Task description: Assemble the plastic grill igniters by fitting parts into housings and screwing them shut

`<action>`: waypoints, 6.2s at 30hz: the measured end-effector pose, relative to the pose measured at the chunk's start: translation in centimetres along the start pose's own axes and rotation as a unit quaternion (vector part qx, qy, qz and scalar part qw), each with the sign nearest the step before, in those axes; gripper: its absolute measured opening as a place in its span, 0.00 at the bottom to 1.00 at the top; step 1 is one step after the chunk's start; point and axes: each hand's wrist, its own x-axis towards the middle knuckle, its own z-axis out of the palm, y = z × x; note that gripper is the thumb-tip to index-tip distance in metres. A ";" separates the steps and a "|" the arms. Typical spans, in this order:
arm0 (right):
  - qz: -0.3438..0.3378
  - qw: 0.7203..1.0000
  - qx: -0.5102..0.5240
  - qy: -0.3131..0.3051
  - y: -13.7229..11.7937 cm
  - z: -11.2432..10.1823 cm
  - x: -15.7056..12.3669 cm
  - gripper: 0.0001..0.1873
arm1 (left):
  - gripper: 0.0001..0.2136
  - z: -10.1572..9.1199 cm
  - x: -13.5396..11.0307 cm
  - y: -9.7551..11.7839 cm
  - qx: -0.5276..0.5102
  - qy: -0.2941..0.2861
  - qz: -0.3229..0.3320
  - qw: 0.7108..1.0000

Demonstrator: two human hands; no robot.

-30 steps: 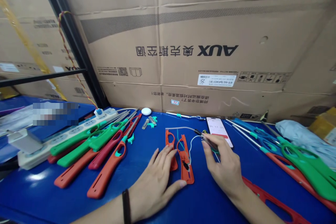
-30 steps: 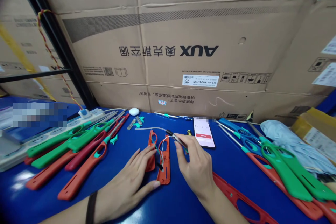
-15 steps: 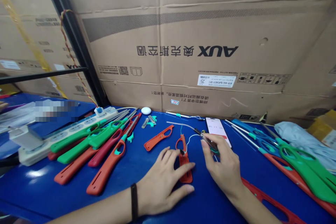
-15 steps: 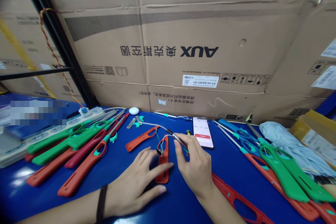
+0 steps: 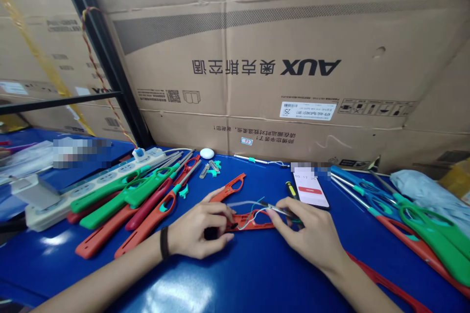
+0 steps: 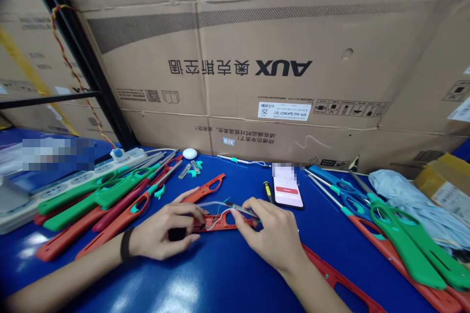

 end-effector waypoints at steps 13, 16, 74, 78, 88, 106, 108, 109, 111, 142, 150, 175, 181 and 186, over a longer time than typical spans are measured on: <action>-0.024 0.956 -0.097 -0.277 3.0 -1.9 1.0 0.19 | 0.15 1.1 1.1 0.5 0.026 0.010 -0.049 0.998; 0.001 0.956 -0.058 -0.287 3.1 -2.3 1.1 0.16 | 0.11 2.0 1.7 1.0 -0.006 -0.008 -0.042 0.999; 0.063 0.971 0.068 -0.222 1.0 0.9 -0.7 0.08 | 0.15 1.5 1.2 -1.4 -0.016 0.086 -0.006 0.996; 0.051 0.972 0.072 -0.219 0.8 0.6 -0.7 0.08 | 0.12 1.5 1.3 -1.4 -0.014 0.109 -0.016 0.994; 0.016 0.970 0.068 -0.233 0.7 0.3 -0.3 0.11 | 0.10 1.2 1.3 -1.3 -0.008 0.100 -0.013 0.995; 0.017 0.969 0.024 -0.246 0.4 0.5 -0.4 0.09 | 0.09 1.0 1.4 -1.4 0.079 0.046 0.005 0.996; 0.019 0.970 0.020 -0.242 0.3 0.5 -0.5 0.10 | 0.13 0.8 1.4 -1.2 0.077 0.050 0.004 0.996; 0.022 0.970 0.020 -0.241 0.3 0.5 -0.5 0.10 | 0.16 0.8 1.4 -1.1 0.076 0.055 0.007 0.996; 0.029 0.970 0.024 -0.241 0.2 0.4 -0.5 0.10 | 0.21 0.6 1.4 -1.0 0.077 0.058 0.017 0.995; 0.080 0.956 0.004 -0.282 -0.1 0.4 -0.6 0.10 | 0.17 1.4 1.2 -1.7 0.083 0.052 0.038 0.994; 0.102 0.953 0.020 -0.286 0.2 0.5 -0.5 0.09 | 0.19 1.5 1.3 -1.2 0.076 0.064 0.039 0.994; 0.099 0.964 0.118 -0.218 0.1 0.2 -0.4 0.08 | 0.08 1.2 1.5 -0.9 0.045 0.073 -0.037 0.996; 0.093 0.960 0.100 -0.245 0.2 0.3 -0.5 0.08 | 0.07 1.3 1.5 -1.0 0.039 0.065 -0.034 0.997; 0.091 0.962 0.101 -0.237 0.1 0.1 -0.5 0.08 | 0.06 1.4 1.6 -1.1 0.028 0.062 -0.039 0.997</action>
